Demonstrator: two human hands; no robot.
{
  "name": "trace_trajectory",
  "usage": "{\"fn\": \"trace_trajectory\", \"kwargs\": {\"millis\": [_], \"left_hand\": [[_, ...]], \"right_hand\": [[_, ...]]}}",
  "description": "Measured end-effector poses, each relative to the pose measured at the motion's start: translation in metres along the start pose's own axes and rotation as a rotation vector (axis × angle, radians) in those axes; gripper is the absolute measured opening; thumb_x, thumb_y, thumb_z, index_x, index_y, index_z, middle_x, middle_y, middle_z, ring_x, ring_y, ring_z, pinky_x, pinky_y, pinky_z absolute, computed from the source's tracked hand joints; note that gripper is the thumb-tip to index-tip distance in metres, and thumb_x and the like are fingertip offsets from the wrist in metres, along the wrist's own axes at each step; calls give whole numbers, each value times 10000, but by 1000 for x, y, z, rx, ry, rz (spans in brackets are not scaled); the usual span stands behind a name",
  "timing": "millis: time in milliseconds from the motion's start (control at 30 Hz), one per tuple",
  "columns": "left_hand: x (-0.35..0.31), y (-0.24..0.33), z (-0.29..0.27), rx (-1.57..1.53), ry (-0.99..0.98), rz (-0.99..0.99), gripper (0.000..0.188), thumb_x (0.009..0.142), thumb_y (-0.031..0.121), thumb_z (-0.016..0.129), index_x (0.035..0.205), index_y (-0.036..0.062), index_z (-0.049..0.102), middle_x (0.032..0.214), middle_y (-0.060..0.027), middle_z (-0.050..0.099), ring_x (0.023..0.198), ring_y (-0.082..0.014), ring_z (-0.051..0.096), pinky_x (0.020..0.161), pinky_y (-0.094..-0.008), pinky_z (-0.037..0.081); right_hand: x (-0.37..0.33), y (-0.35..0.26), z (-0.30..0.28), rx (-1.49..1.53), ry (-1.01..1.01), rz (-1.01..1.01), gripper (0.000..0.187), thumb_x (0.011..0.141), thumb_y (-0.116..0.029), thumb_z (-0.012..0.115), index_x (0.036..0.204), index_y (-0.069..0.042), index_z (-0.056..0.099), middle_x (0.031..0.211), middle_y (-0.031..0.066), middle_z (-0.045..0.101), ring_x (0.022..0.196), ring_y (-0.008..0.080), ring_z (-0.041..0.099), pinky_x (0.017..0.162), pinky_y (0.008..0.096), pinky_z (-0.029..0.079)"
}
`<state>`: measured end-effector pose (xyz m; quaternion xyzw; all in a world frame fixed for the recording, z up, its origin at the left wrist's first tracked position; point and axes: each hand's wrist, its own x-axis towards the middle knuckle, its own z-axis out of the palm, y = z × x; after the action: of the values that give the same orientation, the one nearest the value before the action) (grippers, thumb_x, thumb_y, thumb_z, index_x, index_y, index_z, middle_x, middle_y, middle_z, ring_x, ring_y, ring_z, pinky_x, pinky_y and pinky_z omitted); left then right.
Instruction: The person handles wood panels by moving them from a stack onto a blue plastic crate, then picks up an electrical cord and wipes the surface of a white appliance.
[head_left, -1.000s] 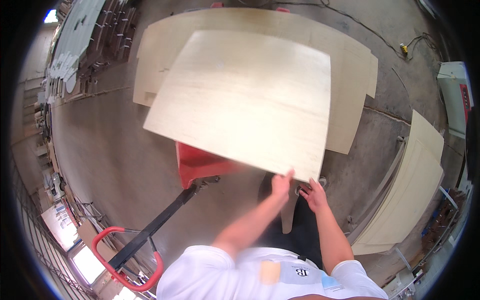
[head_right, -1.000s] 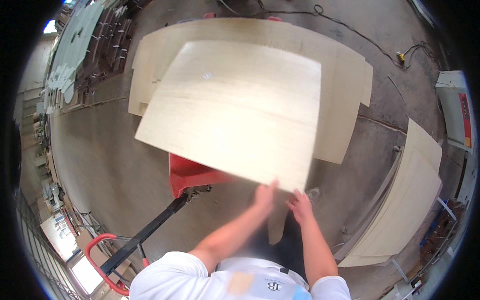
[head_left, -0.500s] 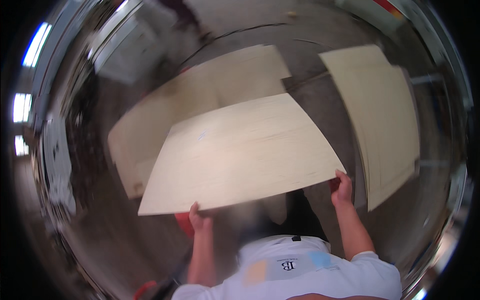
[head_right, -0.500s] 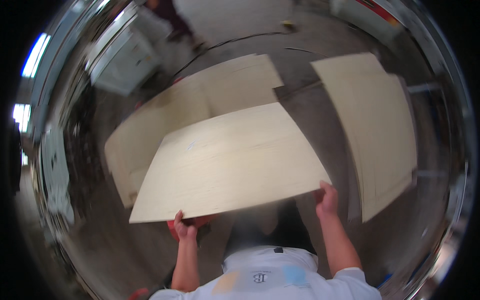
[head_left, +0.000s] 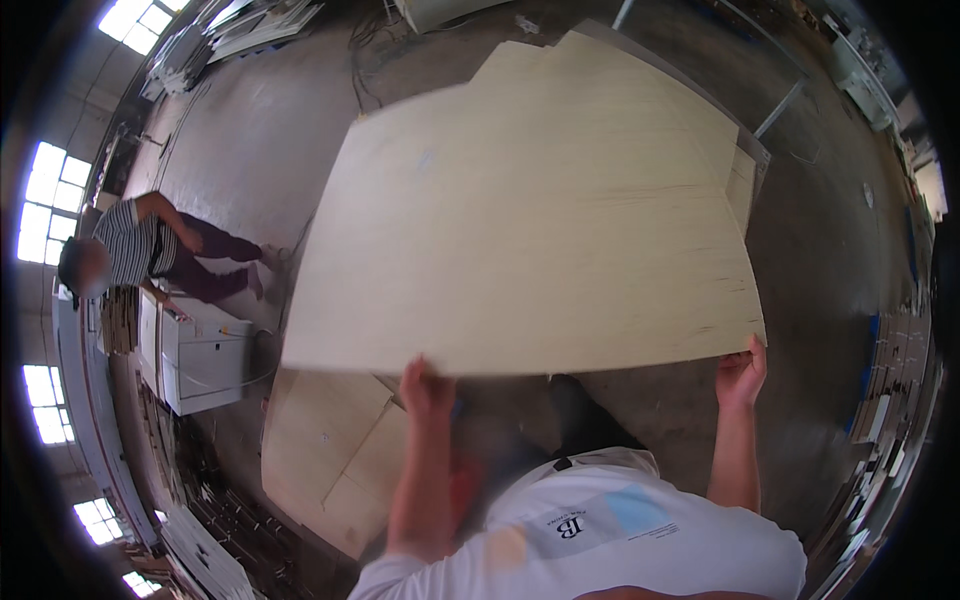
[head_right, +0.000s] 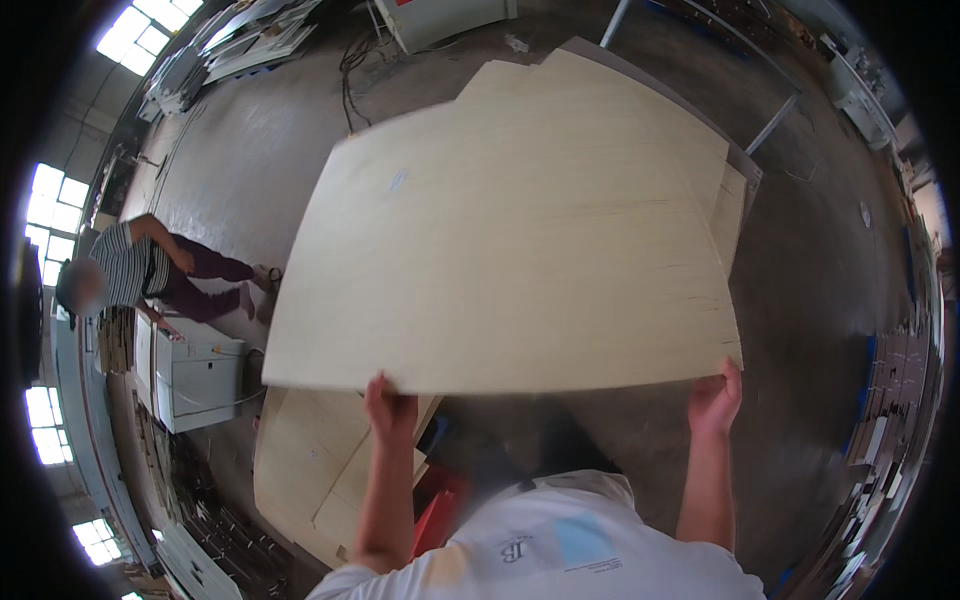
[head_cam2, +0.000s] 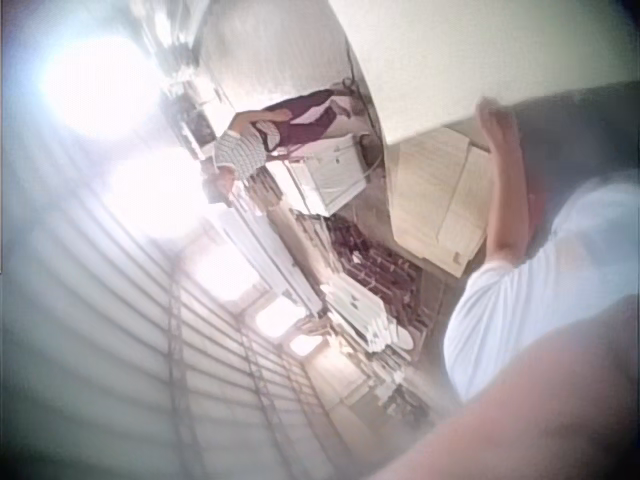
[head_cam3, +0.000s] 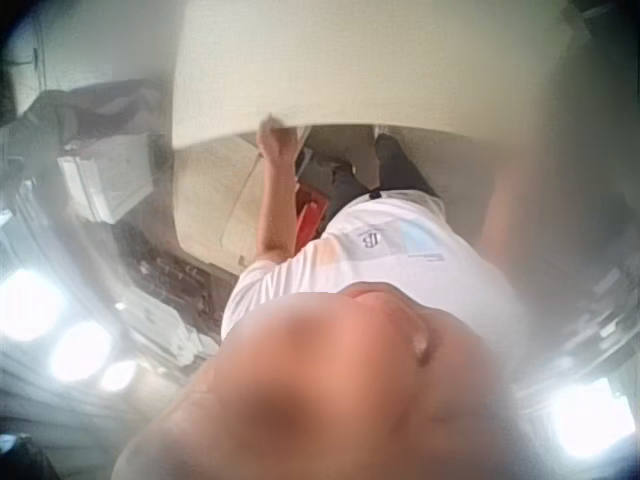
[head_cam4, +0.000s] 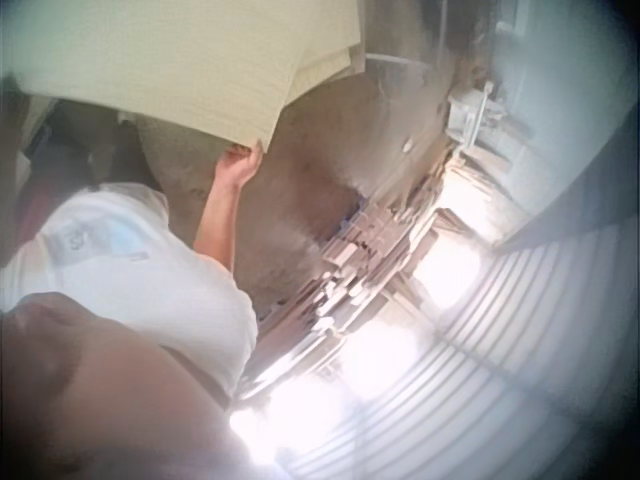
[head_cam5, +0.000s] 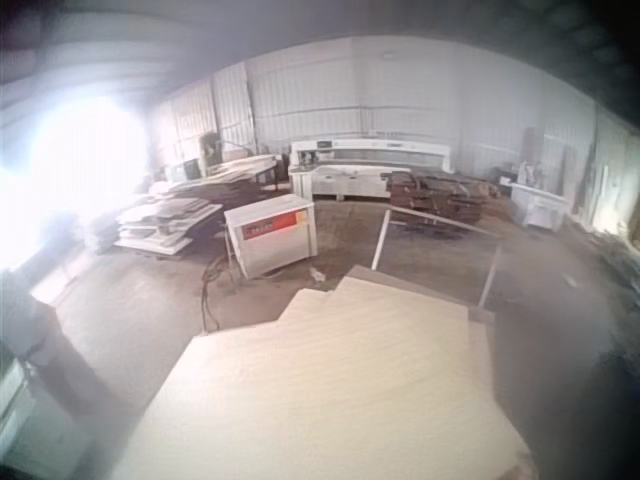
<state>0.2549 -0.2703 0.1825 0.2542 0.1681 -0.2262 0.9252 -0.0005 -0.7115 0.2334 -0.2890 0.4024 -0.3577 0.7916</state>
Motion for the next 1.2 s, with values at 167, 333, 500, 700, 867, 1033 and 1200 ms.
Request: {"fn": "trace_trajectory", "kwargs": {"millis": [167, 333, 500, 700, 867, 1033, 1200], "left_hand": [[176, -61, 43, 281, -48, -47, 85, 902, 16, 593, 821, 24, 617, 820, -80, 621, 774, -190, 608, 658, -340, 499], [229, -157, 10, 859, 100, -424, 314, 858, -60, 536, 1155, 18, 599, 962, -122, 686, 806, -217, 691, 618, -326, 553], [118, -182, -65, 726, 78, -420, 229, 896, 7, 607, 1123, 24, 632, 909, -72, 694, 753, -153, 666, 566, -258, 505], [-57, -153, -248, 626, 588, -529, 351, 856, 2, 621, 1207, 1, 607, 899, -101, 690, 687, -158, 656, 528, -278, 495], [-153, -102, -352, 481, 951, -253, 404, 840, 7, 611, 1243, 0, 586, 921, -139, 696, 656, -173, 647, 513, -293, 493], [-206, -90, -439, 210, 1053, -106, 356, 898, 56, 558, 1251, 9, 564, 972, -143, 687, 700, -180, 647, 548, -284, 501], [-206, -77, -487, 56, 1112, -69, 300, 935, 123, 537, 1217, 34, 588, 967, -109, 699, 717, -154, 651, 551, -277, 493]], "right_hand": [[87, 40, -48, 102, 166, 42, 219, 972, -213, 574, 1137, -70, 592, 1133, 68, 634, 984, 203, 627, 808, 339, 539], [217, 119, -144, -447, 481, 415, 273, 978, -319, 584, 1141, -101, 602, 1154, 12, 660, 996, 134, 633, 826, 318, 489], [194, 210, -51, -891, -30, 510, 305, 968, -326, 600, 1158, -89, 627, 1045, 27, 714, 870, 117, 677, 676, 285, 504], [77, 304, 25, -1400, -704, 642, 314, 947, -296, 618, 1147, -62, 681, 955, 50, 736, 737, 105, 671, 605, 277, 513], [6, 360, 62, -1917, -1352, 574, 321, 921, -323, 639, 907, -20, 744, 725, 63, 716, 579, 94, 622, 518, 274, 482], [-60, 415, 90, -2185, -1473, 531, 337, 919, -334, 634, 844, -25, 745, 636, 47, 680, 555, 104, 600, 540, 269, 467], [-104, 461, 80, -2224, -1550, 361, 364, 909, -382, 613, 937, -38, 729, 723, 53, 709, 692, 162, 665, 682, 296, 508]]}}
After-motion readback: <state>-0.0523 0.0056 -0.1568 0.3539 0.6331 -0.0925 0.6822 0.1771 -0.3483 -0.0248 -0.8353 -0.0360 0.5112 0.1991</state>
